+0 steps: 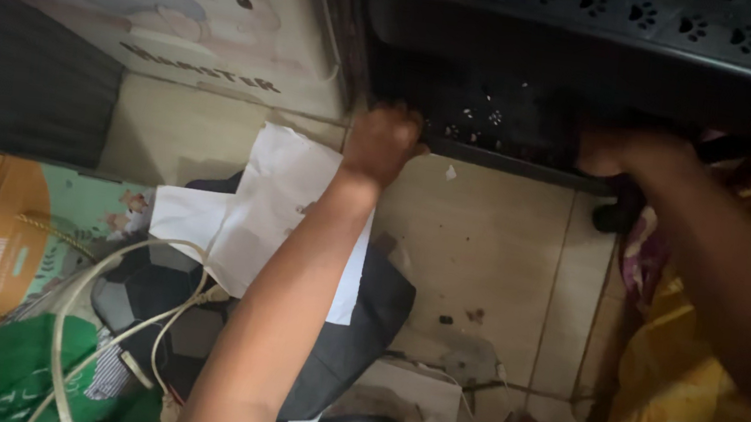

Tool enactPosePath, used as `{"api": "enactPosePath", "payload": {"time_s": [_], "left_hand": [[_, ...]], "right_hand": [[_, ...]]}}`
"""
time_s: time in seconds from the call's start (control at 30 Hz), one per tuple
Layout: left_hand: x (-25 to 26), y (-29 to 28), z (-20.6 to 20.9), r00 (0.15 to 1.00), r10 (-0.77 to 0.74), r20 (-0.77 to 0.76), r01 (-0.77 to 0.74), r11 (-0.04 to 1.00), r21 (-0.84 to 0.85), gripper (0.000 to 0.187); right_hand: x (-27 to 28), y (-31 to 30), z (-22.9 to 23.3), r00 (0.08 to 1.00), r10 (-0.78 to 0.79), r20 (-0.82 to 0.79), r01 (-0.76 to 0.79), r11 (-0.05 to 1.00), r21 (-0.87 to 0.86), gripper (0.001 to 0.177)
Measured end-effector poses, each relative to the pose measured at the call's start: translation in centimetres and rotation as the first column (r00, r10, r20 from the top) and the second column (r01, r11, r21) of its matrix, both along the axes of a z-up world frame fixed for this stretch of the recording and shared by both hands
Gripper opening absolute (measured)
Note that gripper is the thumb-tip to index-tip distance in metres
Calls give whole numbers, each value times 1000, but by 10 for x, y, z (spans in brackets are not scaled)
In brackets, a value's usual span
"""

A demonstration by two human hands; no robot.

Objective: The person cleans a black plastic storage unit by removing items, wiping the interior with a purple cloth, and placing items back. They also organize various objects on the floor, including a bag, papers, and small containers.

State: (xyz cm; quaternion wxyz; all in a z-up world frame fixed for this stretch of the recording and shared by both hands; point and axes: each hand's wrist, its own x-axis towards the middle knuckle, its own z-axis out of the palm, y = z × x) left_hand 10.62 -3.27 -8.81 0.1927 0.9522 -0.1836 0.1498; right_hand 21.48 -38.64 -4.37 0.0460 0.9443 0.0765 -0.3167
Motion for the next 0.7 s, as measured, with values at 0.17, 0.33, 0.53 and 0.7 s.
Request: {"api": "enactPosePath", "payload": {"time_s": [0.17, 0.33, 0.53, 0.7], "left_hand": [[13, 1, -19, 999, -26, 23, 25, 998, 57, 42], [17, 0, -22, 999, -38, 10, 36, 991, 126, 79], [13, -1, 11, 985, 37, -171, -16, 993, 120, 93], [-1, 0, 28, 997, 53, -58, -54, 998, -12, 85]], "right_hand": [[-26, 34, 12, 985, 53, -167, -42, 997, 70, 78], [-17, 111, -12, 994, 107, -33, -78, 873, 482, 76], [12, 191, -59, 961, -249, -124, 262, 660, 704, 48], [29, 138, -64, 624, -288, -726, 766, 46, 641, 33]]}}
